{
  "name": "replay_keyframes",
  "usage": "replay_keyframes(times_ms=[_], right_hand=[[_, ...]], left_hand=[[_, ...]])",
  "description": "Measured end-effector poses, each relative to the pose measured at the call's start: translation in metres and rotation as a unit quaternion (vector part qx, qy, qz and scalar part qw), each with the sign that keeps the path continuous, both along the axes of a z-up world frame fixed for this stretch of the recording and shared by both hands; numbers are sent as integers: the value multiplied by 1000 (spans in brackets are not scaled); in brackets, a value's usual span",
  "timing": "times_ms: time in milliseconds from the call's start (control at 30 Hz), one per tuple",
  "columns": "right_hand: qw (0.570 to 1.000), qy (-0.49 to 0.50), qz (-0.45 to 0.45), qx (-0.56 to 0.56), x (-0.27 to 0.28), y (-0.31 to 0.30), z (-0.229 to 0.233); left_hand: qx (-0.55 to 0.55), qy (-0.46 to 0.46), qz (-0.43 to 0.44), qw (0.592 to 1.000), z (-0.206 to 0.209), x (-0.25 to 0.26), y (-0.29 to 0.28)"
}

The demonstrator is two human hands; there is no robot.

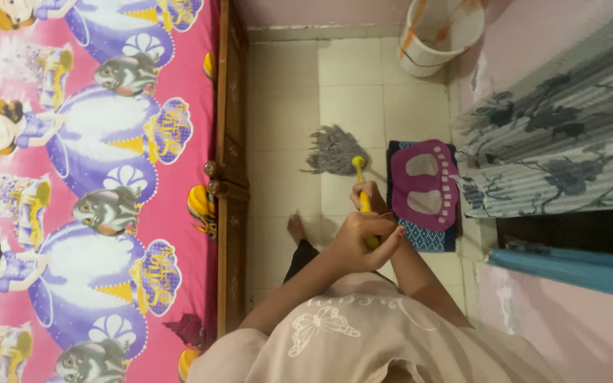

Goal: The person cleans the floor by hand using a mop, moving it across the tiles in a bedroom.

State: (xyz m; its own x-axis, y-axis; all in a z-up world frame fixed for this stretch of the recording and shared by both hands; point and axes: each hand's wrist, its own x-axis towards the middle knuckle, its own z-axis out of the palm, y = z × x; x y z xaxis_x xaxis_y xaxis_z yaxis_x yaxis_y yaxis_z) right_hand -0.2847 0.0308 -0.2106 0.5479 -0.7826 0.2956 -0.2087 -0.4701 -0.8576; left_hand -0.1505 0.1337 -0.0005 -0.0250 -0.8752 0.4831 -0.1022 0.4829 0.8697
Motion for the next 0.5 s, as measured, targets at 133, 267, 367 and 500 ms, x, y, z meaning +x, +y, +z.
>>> replay_keyframes(times_ms=[133, 267, 367, 500], right_hand=[[997, -1, -55, -56, -36, 0, -37], [991, -8, -71, -114, -42, -8, -63], [996, 2, -64, -69, -30, -7, -83], [998, 27, -32, 40, 5, -22, -100]], left_hand=[[50, 36, -37, 997, -2, -28, 5], [114, 26, -59, 991, -9, -27, 12], [146, 24, -36, 988, -19, -15, 24], [231, 66, 10, 971, -20, 14, 30]])
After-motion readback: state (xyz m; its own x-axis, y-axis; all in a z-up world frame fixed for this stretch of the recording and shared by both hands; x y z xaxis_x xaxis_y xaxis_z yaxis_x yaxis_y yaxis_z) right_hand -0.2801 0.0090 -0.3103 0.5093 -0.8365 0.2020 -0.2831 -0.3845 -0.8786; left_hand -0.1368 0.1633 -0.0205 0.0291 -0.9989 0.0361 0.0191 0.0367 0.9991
